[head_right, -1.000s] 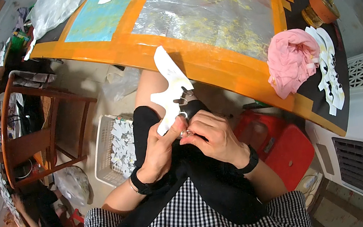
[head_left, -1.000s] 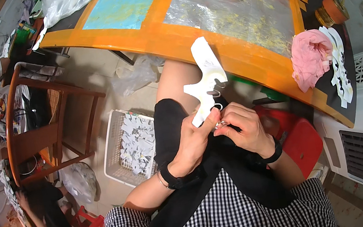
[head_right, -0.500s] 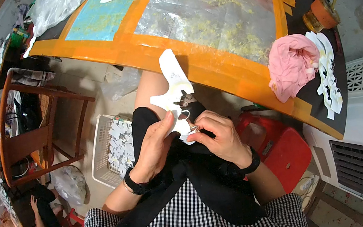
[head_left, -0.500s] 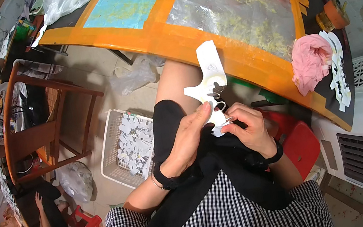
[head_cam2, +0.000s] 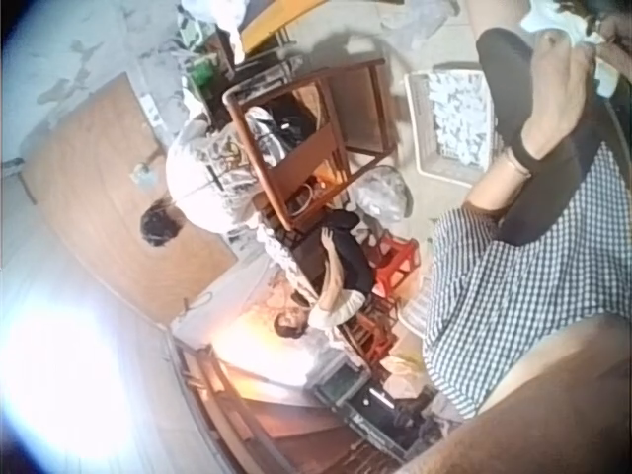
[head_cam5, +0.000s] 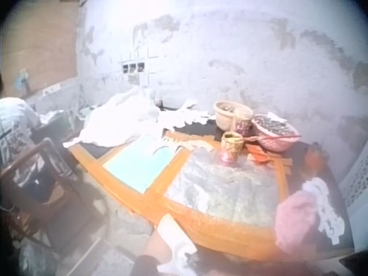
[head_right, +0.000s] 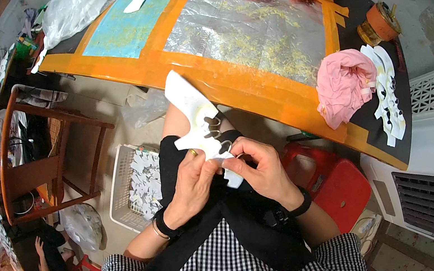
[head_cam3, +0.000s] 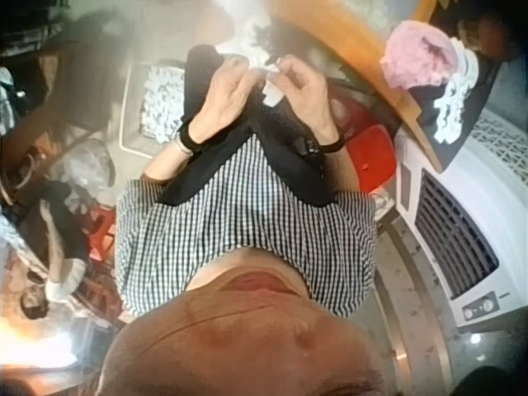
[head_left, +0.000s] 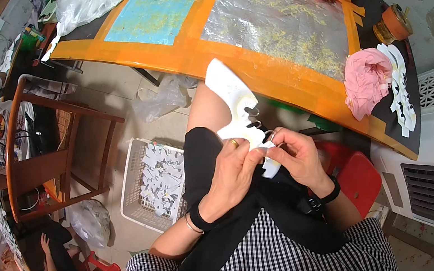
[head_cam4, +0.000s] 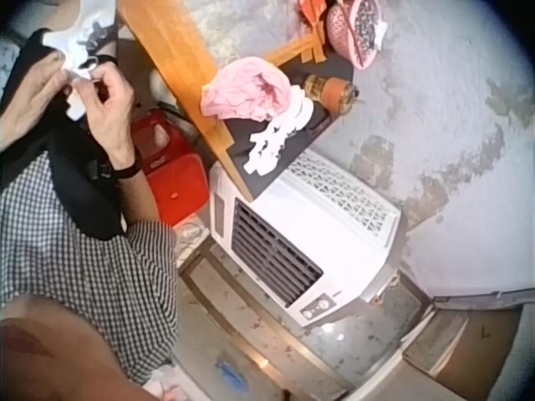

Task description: The recorder is inserting metal eyelets into pre-punched holes in white shoe upper components.

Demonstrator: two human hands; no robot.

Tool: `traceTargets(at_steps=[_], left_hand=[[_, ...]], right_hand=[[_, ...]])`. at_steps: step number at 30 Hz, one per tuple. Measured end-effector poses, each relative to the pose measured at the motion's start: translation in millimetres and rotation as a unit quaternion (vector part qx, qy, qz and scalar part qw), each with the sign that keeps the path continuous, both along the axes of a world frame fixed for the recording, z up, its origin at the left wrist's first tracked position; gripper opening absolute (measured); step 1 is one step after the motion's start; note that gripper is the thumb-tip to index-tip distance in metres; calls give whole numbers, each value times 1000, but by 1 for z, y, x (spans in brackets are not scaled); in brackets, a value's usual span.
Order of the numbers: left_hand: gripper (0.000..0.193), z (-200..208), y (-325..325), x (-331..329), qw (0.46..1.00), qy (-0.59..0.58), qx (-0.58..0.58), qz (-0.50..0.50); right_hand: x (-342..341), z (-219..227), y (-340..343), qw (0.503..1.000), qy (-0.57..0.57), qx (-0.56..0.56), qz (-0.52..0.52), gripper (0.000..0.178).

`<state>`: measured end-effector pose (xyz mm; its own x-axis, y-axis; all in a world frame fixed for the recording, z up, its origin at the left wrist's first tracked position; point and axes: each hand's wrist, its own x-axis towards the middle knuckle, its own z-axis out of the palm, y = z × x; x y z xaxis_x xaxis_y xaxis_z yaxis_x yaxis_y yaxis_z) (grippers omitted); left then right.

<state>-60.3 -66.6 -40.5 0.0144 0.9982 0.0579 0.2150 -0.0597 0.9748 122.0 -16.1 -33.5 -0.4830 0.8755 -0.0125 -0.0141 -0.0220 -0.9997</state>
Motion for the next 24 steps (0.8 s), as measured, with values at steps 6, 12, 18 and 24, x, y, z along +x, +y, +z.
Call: traceTargets(at_steps=[6,12,18,24], left_hand=[[21,-13,-2,-8,997,-13,-11,-80],[23,0,1,6,910,-361,-198,36],[23,-4,-1,3,916,-359,-170,59],[17,-7,-2,4,939,-310,-144,31]], right_hand=[[-2,12,-1,984,-90,152,-15,13],[-3,1,-7,958,-130,256,-21,14],[-3,-9,-7,969,-124,214,13,20],[6,-21,5,999,28,28,28,64]])
